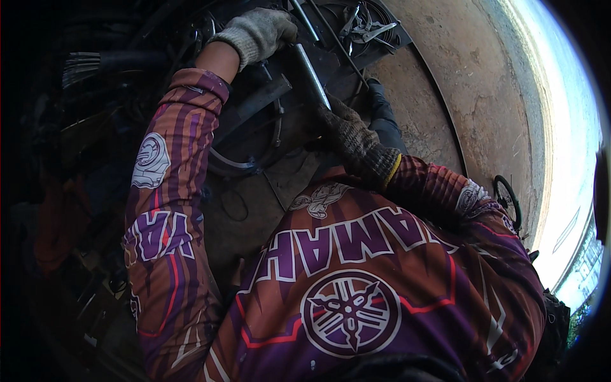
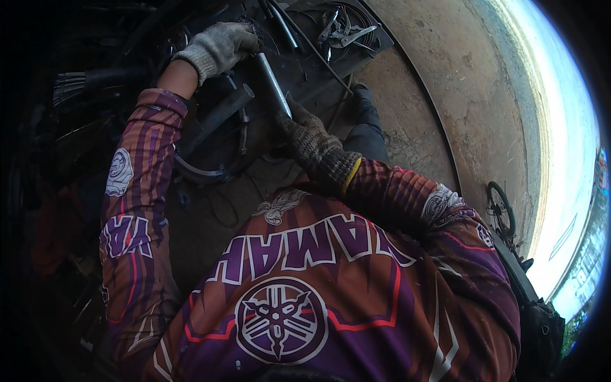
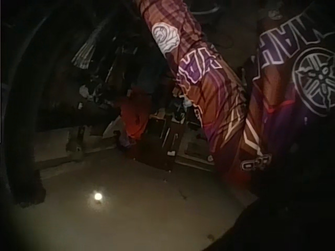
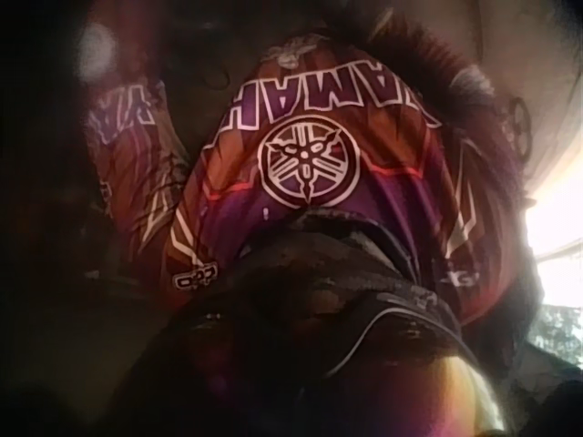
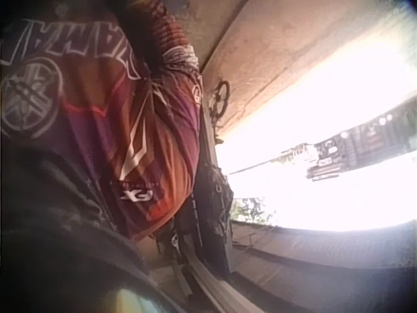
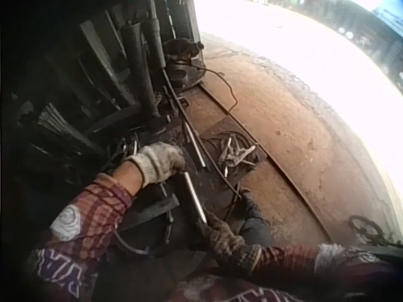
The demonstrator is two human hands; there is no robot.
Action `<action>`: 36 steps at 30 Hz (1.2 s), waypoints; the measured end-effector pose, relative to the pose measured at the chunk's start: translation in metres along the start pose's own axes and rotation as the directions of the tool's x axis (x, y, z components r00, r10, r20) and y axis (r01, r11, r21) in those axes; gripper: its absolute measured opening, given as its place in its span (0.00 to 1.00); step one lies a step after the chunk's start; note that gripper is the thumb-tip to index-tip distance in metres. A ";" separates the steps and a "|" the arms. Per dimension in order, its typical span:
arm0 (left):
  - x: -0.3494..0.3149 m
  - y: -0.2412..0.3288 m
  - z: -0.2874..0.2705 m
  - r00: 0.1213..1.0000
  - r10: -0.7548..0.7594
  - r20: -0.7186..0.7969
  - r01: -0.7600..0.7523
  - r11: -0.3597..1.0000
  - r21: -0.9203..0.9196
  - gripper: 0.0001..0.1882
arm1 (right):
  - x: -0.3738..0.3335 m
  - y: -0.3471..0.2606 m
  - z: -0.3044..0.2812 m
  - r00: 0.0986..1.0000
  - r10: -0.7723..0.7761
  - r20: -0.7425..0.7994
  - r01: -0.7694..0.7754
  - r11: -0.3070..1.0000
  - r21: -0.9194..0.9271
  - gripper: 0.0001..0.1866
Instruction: The person fits a metal rod and a pipe into a curved metal jig and bends them into shape by hand.
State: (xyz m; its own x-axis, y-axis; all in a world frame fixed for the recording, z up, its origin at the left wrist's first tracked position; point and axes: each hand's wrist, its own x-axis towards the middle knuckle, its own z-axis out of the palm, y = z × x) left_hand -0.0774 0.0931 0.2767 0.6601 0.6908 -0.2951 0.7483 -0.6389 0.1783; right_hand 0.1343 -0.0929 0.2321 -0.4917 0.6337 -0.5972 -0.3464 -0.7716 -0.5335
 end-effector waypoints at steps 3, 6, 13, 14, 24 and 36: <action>-0.004 -0.002 0.000 1.000 0.008 0.013 -0.008 1.000 0.004 0.14 | -0.003 -0.002 0.001 0.997 -0.051 0.057 0.052 0.999 -0.002 0.38; 0.000 0.002 0.001 1.000 -0.003 0.016 0.002 0.999 0.044 0.13 | 0.003 0.002 -0.003 0.999 -0.016 0.031 0.017 0.999 -0.037 0.39; -0.002 -0.001 0.001 1.000 0.011 0.014 -0.012 0.999 0.036 0.13 | 0.021 0.036 -0.004 0.949 -0.312 -0.054 0.305 0.946 -0.106 0.41; -0.001 -0.001 0.002 1.000 0.008 0.012 -0.009 0.999 0.037 0.13 | 0.022 0.037 -0.007 0.949 -0.313 -0.042 0.308 0.946 -0.096 0.41; 0.000 -0.004 0.001 1.000 0.001 -0.022 -0.001 1.000 0.000 0.12 | 0.025 0.037 -0.007 0.958 -0.286 0.010 0.287 0.958 -0.033 0.41; -0.008 0.003 -0.002 0.991 -0.135 -0.011 0.134 0.991 -0.023 0.15 | -0.011 -0.058 -0.015 1.000 0.003 0.001 -0.003 0.965 -0.264 0.29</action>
State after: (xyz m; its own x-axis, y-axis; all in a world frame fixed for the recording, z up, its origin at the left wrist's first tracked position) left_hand -0.0802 0.0858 0.2815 0.5539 0.7744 -0.3057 0.8316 -0.5323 0.1583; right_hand 0.1722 -0.0542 0.2604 -0.4937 0.6311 -0.5983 -0.1219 -0.7315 -0.6709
